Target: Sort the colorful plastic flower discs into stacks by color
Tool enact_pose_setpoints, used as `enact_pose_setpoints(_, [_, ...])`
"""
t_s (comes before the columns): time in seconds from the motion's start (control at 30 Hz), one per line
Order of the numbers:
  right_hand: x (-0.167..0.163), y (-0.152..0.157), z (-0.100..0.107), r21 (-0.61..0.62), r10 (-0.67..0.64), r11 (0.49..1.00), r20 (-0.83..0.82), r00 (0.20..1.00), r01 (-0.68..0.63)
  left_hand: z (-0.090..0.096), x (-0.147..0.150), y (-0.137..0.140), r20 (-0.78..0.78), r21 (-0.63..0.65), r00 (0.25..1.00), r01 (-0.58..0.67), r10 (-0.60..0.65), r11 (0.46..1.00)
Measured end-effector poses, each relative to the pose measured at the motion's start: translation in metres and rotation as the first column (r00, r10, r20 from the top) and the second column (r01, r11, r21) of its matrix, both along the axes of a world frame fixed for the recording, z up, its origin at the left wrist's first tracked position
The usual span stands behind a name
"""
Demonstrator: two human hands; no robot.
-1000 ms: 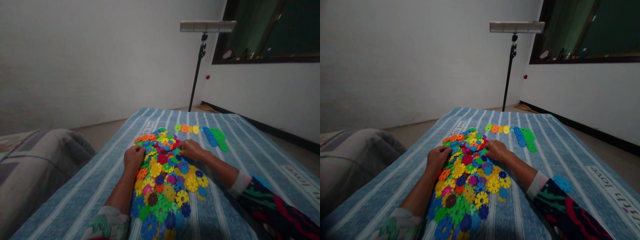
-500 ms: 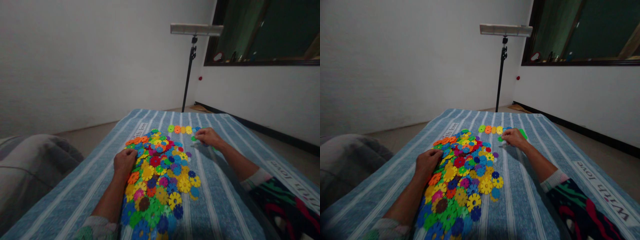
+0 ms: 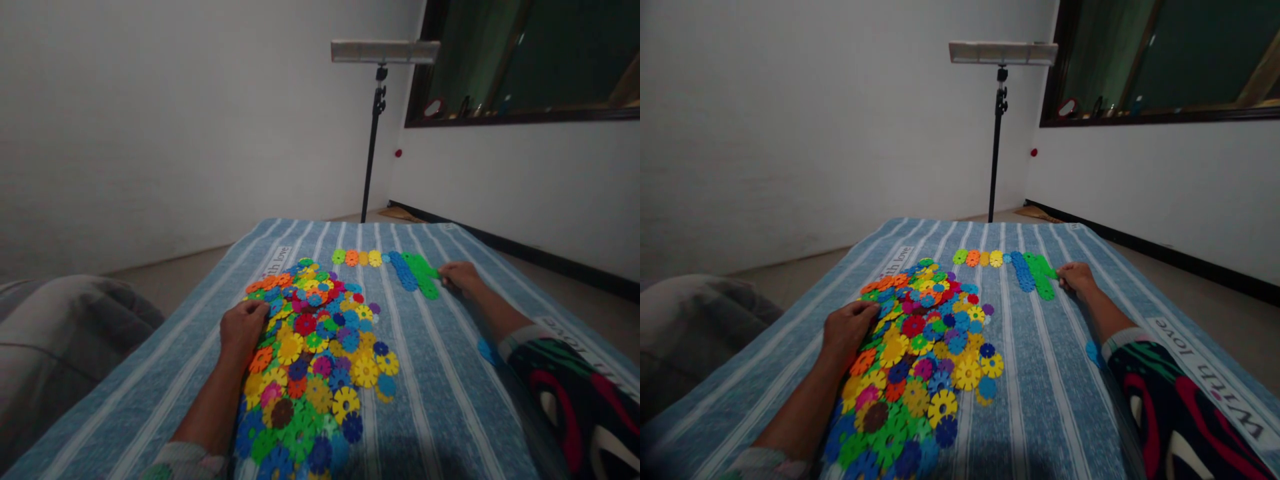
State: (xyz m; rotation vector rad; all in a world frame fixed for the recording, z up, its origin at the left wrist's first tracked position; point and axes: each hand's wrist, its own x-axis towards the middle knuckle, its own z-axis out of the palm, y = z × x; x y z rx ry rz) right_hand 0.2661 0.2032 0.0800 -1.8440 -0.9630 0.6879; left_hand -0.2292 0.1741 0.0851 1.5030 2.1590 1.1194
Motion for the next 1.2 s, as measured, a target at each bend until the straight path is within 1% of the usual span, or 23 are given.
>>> enact_pose_setpoints(0.13, [-0.001,0.007,-0.001,-0.015,0.02,1.0,0.03,0.999,-0.02,-0.001,0.0,0.0,0.016,-0.018,1.0,-0.007,0.007,1.0])
enact_pose_setpoints(0.23, [0.0,0.01,-0.004,-0.034,0.031,0.999,0.064,0.997,-0.028,-0.001,0.0,0.0,0.011,0.0,1.0,0.011,-0.011,1.0])
enact_pose_setpoints(0.33, [0.001,0.012,-0.006,-0.05,0.033,0.998,0.11,0.993,-0.028,-0.002,0.001,-0.001,0.008,0.005,1.0,0.02,-0.02,1.0])
enact_pose_setpoints(0.6, [0.001,0.017,-0.011,-0.067,0.029,0.998,0.216,0.976,-0.015,-0.005,0.0,0.001,0.049,0.01,0.999,-0.002,0.001,1.0])
enact_pose_setpoints(0.8, [0.001,0.02,-0.012,-0.059,0.023,0.998,0.244,0.969,-0.009,-0.006,-0.002,0.001,0.021,0.015,1.0,0.01,-0.01,1.0])
enact_pose_setpoints(0.97, [0.002,0.022,-0.013,-0.063,0.026,0.998,0.259,0.965,-0.01,-0.007,-0.001,0.001,0.035,0.01,0.999,0.007,-0.007,1.0])
enact_pose_setpoints(1.2, [0.004,0.016,-0.01,-0.118,0.078,0.992,0.273,0.959,-0.047,-0.005,0.0,0.0,0.027,0.011,1.0,0.012,-0.012,1.0])
